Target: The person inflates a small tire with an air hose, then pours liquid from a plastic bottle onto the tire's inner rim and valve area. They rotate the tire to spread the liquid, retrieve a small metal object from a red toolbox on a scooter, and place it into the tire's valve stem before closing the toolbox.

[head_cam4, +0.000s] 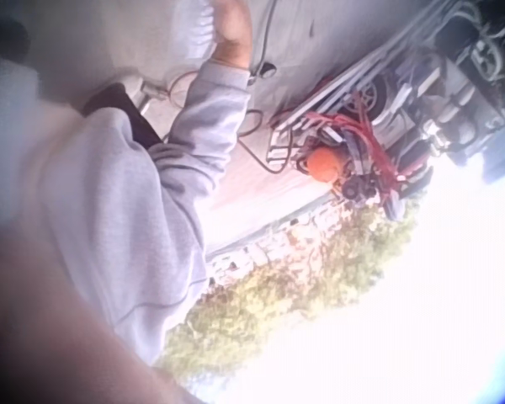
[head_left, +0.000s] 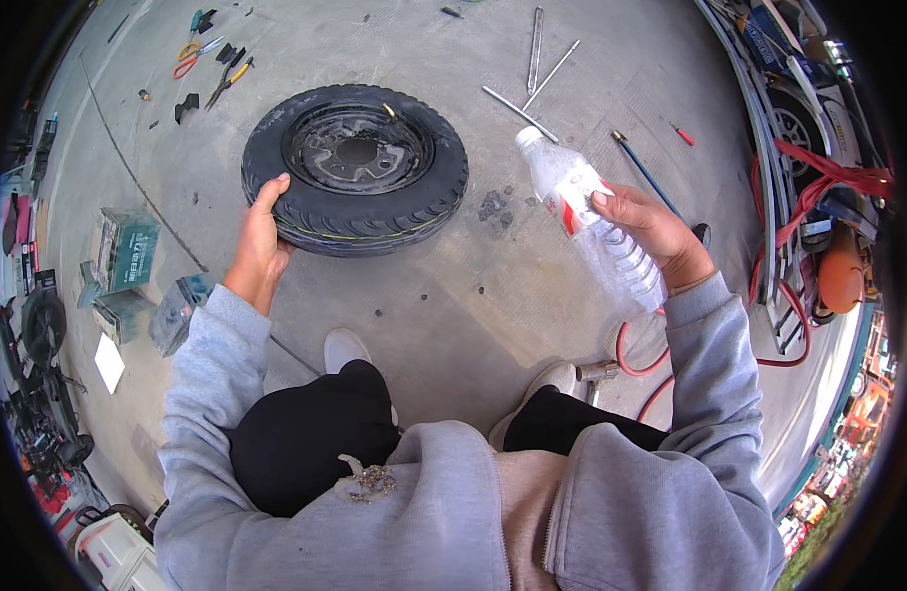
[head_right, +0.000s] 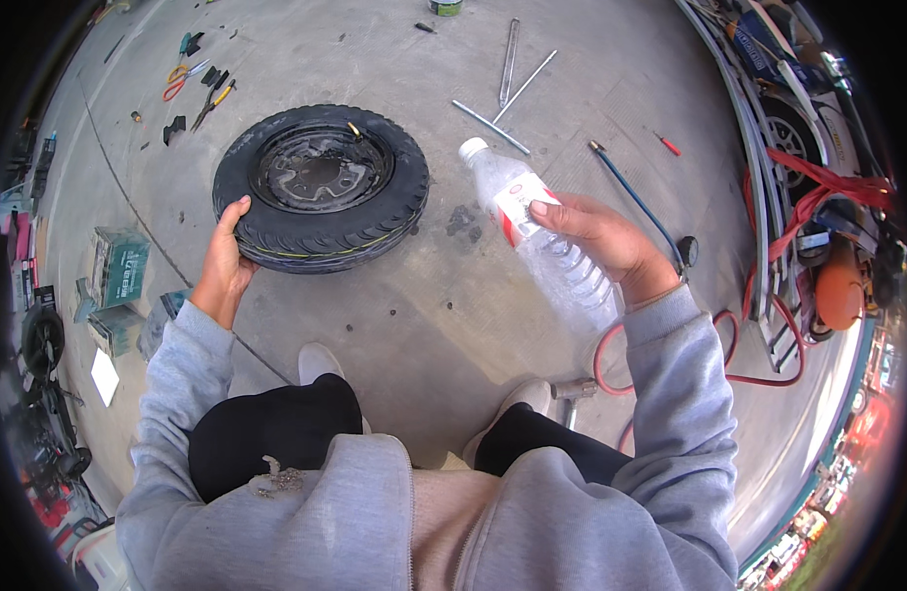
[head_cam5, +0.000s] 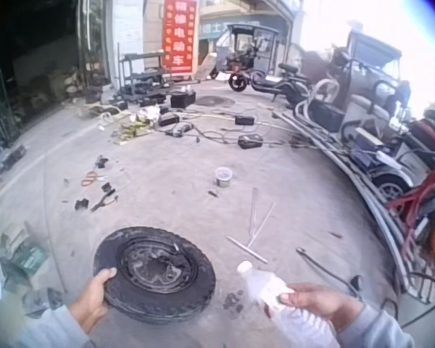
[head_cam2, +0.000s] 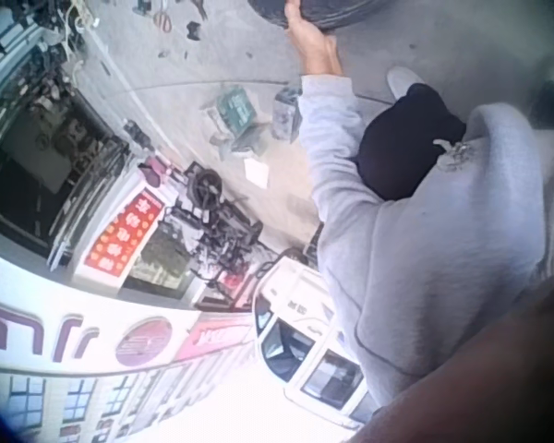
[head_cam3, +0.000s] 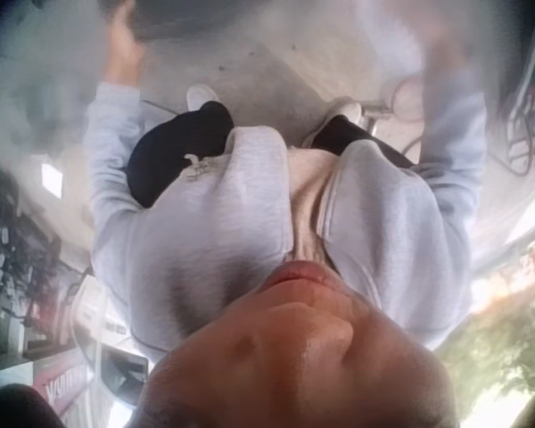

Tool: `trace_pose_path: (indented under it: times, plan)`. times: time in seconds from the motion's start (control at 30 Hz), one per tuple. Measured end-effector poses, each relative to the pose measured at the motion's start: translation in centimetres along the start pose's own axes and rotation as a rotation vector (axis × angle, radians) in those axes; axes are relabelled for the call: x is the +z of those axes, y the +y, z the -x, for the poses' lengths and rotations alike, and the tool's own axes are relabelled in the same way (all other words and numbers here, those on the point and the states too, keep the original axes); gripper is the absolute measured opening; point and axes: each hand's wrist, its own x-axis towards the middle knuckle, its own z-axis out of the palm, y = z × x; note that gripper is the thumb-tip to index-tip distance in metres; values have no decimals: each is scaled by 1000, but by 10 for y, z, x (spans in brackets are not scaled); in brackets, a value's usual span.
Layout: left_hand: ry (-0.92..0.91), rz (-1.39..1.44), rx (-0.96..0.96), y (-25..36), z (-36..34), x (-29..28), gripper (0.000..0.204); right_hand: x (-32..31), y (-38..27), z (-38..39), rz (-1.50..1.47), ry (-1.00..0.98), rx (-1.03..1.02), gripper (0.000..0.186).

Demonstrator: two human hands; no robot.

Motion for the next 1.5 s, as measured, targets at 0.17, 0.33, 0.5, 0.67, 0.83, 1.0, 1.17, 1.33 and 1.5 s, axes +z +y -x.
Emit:
trace_pose_path:
  times: [0.17, 0.33, 0.5, 0.67, 0.83, 1.0, 1.17, 1.33, 1.5]
  plan:
    - [-52, -151, -45, 7, 17, 7, 45, -8, 6, -3, 26, -29, 0, 58]
    - [-75, -313, 161, 18, 11, 23, 53, 3, 20, -26, 43, -2, 141, 60]
    - [-48, -290, 184, 24, 2, 26, 58, 26, 27, -51, 57, -6, 195, 59]
    - [-16, -216, 142, 13, -1, 13, 55, 48, 34, -73, 17, -72, 231, 61]
    - [42, -200, 77, 8, -5, 4, 53, 60, 36, -89, 34, -68, 292, 61]
    - [-10, -187, 100, 6, -4, 1, 55, 64, 32, -95, 29, -68, 293, 59]
    - [-11, -160, 93, 7, -4, 2, 53, 65, 33, -100, 24, -40, 294, 56]
    - [-4, -131, 82, 7, -6, 1, 50, 64, 35, -104, 76, 2, 340, 52]
    - [18, -126, 83, 5, -10, -1, 55, 64, 37, -107, 71, -3, 351, 50]
